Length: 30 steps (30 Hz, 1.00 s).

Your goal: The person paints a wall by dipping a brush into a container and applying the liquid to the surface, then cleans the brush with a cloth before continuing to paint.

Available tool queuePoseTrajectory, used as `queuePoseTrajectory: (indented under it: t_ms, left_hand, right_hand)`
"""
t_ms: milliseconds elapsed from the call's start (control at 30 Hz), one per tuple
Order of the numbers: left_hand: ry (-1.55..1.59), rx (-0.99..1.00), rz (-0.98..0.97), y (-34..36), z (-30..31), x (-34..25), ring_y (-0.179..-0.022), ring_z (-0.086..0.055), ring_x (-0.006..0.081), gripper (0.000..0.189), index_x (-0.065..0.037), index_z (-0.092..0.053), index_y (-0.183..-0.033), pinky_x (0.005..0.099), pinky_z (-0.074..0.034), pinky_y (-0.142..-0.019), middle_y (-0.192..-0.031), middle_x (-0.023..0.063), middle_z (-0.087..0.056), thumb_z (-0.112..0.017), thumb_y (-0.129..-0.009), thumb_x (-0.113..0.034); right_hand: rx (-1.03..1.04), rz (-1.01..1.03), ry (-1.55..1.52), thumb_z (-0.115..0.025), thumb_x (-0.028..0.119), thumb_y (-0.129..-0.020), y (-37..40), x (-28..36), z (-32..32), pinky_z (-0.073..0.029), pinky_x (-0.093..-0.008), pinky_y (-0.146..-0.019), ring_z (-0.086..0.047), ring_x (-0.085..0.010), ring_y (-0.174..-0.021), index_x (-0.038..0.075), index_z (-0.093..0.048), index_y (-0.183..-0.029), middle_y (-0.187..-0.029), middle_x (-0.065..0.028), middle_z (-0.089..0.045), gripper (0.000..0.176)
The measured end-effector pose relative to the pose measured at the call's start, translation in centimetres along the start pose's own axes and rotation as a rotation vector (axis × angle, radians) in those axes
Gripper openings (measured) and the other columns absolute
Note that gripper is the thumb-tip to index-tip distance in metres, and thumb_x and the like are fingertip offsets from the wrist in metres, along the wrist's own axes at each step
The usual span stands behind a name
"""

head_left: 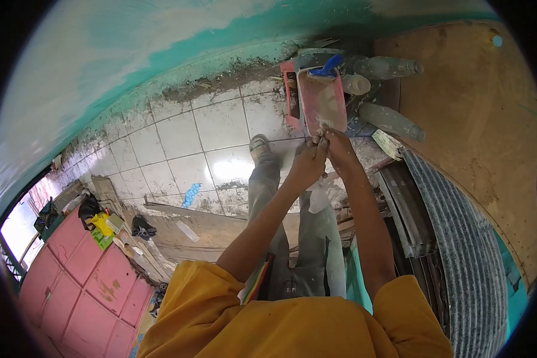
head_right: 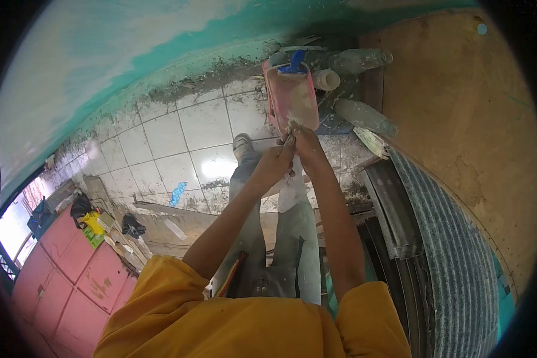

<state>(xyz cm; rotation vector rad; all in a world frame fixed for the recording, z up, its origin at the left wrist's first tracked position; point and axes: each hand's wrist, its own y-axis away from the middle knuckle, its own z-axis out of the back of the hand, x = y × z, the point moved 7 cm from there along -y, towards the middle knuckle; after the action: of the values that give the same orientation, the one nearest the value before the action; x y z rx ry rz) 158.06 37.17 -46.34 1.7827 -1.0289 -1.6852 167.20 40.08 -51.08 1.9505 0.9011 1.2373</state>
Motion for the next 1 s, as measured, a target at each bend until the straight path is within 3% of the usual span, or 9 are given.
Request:
queuePoseTrajectory:
  t_ms: [100, 200, 533, 633, 833, 900, 933, 1000]
  left_hand:
    - [-0.022, -0.044, 0.018, 0.1, 0.4, -0.3, -0.057, -0.059, 0.0158, 0.054, 0.003, -0.056, -0.079, 0.0324, -0.049, -0.056, -0.063, 0.0064, -0.053, -0.039, -0.103, -0.042]
    - [-0.077, -0.060, -0.086, -0.1, 0.5, -0.7, -0.056, -0.061, 0.0181, 0.054, 0.004, -0.057, -0.079, 0.0338, -0.050, -0.056, -0.062, 0.0077, -0.054, -0.039, -0.102, -0.042]
    - [-0.117, -0.112, 0.019, 0.3, 0.8, -0.3, -0.058, -0.065, 0.0215, 0.055, 0.005, -0.059, -0.078, 0.0362, -0.050, -0.058, -0.061, 0.0110, -0.058, -0.042, -0.099, -0.042]
    - [-0.128, -0.096, -0.008, 0.3, 0.7, -0.4, -0.057, -0.065, 0.0212, 0.054, 0.005, -0.060, -0.078, 0.0362, -0.050, -0.057, -0.061, 0.0108, -0.058, -0.042, -0.099, -0.041]
    - [-0.041, -0.115, -0.001, 0.4, 0.8, -0.3, -0.057, -0.064, 0.0208, 0.053, 0.005, -0.062, -0.083, 0.0369, -0.050, -0.058, -0.062, 0.0115, -0.060, -0.040, -0.100, -0.040]
    - [-0.039, -0.140, -0.022, 0.2, 1.2, -0.7, -0.058, -0.065, 0.0217, 0.052, 0.005, -0.063, -0.085, 0.0379, -0.051, -0.058, -0.063, 0.0126, -0.061, -0.040, -0.100, -0.039]
    - [-0.161, -0.142, -0.041, 0.0, 1.4, -0.8, -0.060, -0.067, 0.0264, 0.050, 0.004, -0.063, -0.085, 0.0407, -0.052, -0.060, -0.066, 0.0152, -0.063, -0.040, -0.100, -0.038]
    - [-0.279, -0.142, -0.057, -0.2, 1.1, -0.4, -0.062, -0.068, 0.0310, 0.049, 0.004, -0.063, -0.086, 0.0435, -0.053, -0.062, -0.069, 0.0179, -0.066, -0.040, -0.101, -0.036]
  right_hand:
    - [-0.013, -0.045, 0.075, -0.041, 0.022, -0.100, -0.6, 0.2, -0.2, -0.048, -0.0335, -0.069, -0.058, -0.0187, -0.074, 0.004, -0.055, -0.091, -0.082, -0.0077, -0.057, 0.024]
    - [-0.006, -0.016, 0.047, -0.041, 0.016, -0.097, -0.5, 0.8, -0.7, -0.048, -0.0340, -0.068, -0.058, -0.0202, -0.075, 0.004, -0.055, -0.092, -0.082, -0.0077, -0.055, 0.019]
    - [-0.039, -0.075, 0.009, -0.043, 0.013, -0.097, -2.7, 0.0, 0.7, -0.050, -0.0353, -0.069, -0.059, -0.0218, -0.075, 0.002, -0.055, -0.097, -0.083, -0.0072, -0.055, 0.016]
    - [0.035, -0.054, 0.005, -0.043, 0.014, -0.098, -3.3, 0.0, 0.6, -0.050, -0.0349, -0.069, -0.060, -0.0214, -0.075, 0.003, -0.055, -0.096, -0.083, -0.0067, -0.055, 0.017]
    - [-0.083, -0.113, 0.021, -0.047, 0.023, -0.100, 0.6, 1.6, -1.5, -0.050, -0.0346, -0.069, -0.060, -0.0197, -0.074, 0.003, -0.057, -0.097, -0.084, -0.0067, -0.058, 0.022]
    - [-0.049, -0.144, 0.193, -0.052, 0.030, -0.099, 1.7, 1.6, -2.1, -0.049, -0.0320, -0.069, -0.057, -0.0155, -0.071, 0.002, -0.059, -0.099, -0.086, -0.0054, -0.059, 0.029]
    - [-0.051, -0.145, 0.195, -0.052, 0.030, -0.099, 1.5, 1.2, -1.6, -0.049, -0.0320, -0.069, -0.057, -0.0155, -0.071, 0.002, -0.059, -0.099, -0.086, -0.0054, -0.059, 0.029]
    - [-0.032, 0.027, 0.514, -0.054, 0.035, -0.099, 1.3, 1.5, -0.8, -0.049, -0.0276, -0.066, -0.060, -0.0112, -0.074, 0.002, -0.062, -0.096, -0.082, -0.0043, -0.062, 0.034]
